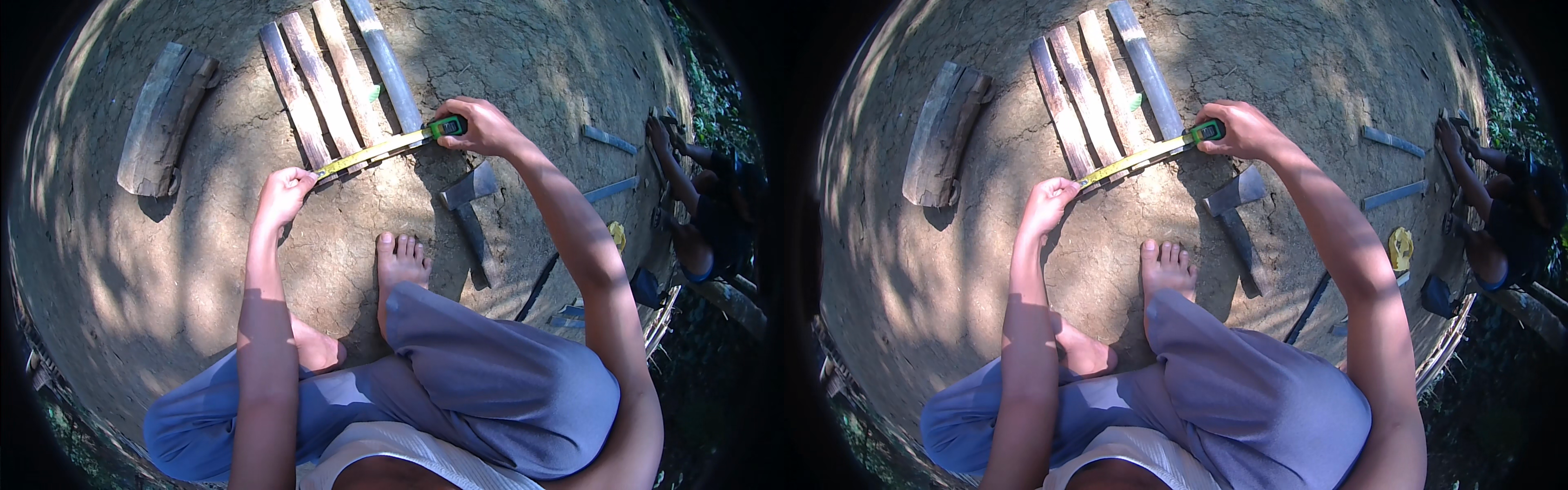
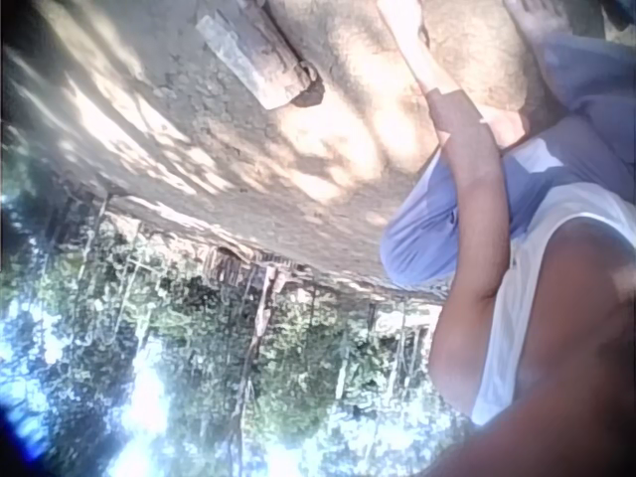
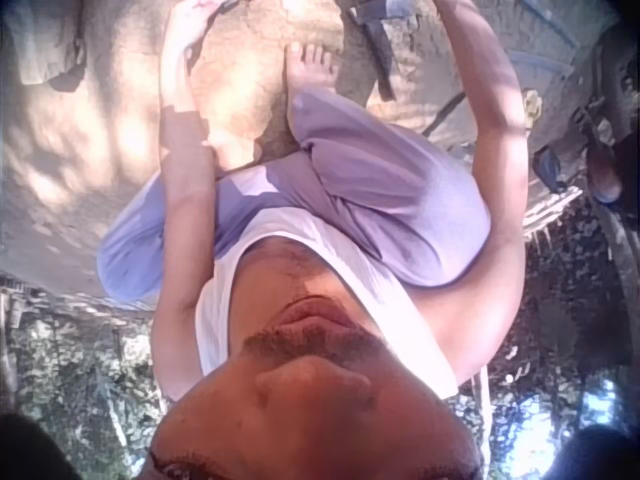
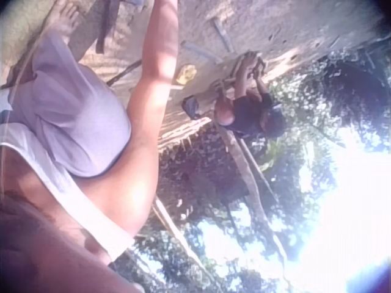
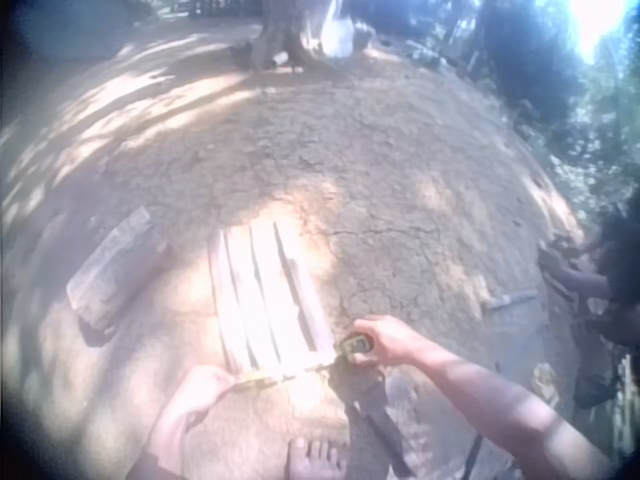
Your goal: The person measures several bamboo strips with a measuring tape and trims the ends with an axe while sitting on the ground.
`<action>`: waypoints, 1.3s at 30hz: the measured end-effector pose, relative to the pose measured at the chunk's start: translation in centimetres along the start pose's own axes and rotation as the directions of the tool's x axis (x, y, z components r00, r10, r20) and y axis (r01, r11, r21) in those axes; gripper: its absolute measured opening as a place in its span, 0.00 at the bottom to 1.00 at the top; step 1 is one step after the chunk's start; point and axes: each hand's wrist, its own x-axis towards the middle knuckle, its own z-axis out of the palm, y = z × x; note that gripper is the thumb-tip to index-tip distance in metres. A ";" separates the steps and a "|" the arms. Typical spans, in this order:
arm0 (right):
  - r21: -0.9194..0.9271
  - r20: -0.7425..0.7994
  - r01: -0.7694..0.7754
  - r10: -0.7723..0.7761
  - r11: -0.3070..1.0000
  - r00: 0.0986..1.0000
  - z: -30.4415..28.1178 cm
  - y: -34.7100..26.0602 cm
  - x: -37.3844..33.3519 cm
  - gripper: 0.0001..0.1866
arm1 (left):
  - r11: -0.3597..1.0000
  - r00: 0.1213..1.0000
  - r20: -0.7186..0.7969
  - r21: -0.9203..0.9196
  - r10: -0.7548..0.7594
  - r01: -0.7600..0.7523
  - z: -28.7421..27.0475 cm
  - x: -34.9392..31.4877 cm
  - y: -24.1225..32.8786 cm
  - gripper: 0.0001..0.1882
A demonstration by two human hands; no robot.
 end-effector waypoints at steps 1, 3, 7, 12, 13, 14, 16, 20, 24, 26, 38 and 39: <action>-0.003 0.008 -0.004 0.004 1.000 1.000 0.0 0.0 0.0 0.23 | 1.000 1.000 0.001 0.002 -0.001 0.001 0.0 0.1 -0.1 0.09; -0.009 0.024 -0.011 0.011 1.000 1.000 0.0 0.0 0.1 0.24 | 1.000 1.000 0.004 -0.005 0.003 -0.003 0.0 0.2 -0.3 0.08; -0.007 0.028 -0.016 0.016 1.000 0.999 0.2 -0.3 0.2 0.24 | 1.000 1.000 0.010 -0.022 0.012 -0.011 0.0 0.5 -0.8 0.08; -0.014 0.036 -0.039 0.040 0.999 0.999 0.0 -0.6 0.2 0.24 | 0.999 1.000 0.017 -0.035 0.008 -0.007 -0.1 0.4 -0.7 0.08; -0.014 0.036 -0.040 0.040 0.999 0.999 0.0 -0.6 0.2 0.24 | 0.999 1.000 0.018 -0.043 0.005 -0.005 0.0 0.4 -0.7 0.08; -0.014 0.037 -0.040 0.041 0.999 0.998 0.1 -0.5 0.2 0.24 | 0.999 1.000 0.019 -0.051 0.003 -0.002 0.0 0.4 -0.6 0.08; -0.025 0.039 -0.046 0.047 0.999 0.998 0.0 -0.6 0.1 0.24 | 0.999 1.000 0.026 -0.036 -0.001 0.002 -0.1 0.4 -0.5 0.08; -0.102 0.052 -0.065 0.071 0.993 0.996 -0.2 -1.4 -0.1 0.25 | 1.000 0.999 0.032 -0.008 -0.004 0.004 -0.3 0.5 -0.5 0.08; -0.171 0.039 -0.058 0.065 0.984 0.997 0.1 -1.5 -0.2 0.26 | 1.000 0.999 0.031 -0.014 -0.006 0.007 -0.2 0.7 -0.7 0.09; -0.179 0.044 -0.051 0.060 0.982 0.997 0.3 -1.5 -0.3 0.26 | 1.000 0.999 0.035 0.004 -0.014 0.014 -0.3 0.7 -0.7 0.09; -0.191 0.042 -0.048 0.057 0.980 0.997 0.1 -2.1 0.0 0.29 | 1.000 0.999 0.043 0.009 -0.030 0.029 -0.4 0.6 -0.6 0.10; -0.197 0.044 -0.050 0.060 0.979 0.997 0.0 -2.2 0.0 0.29 | 1.000 0.999 0.036 0.010 -0.019 0.019 -0.5 0.7 -0.9 0.10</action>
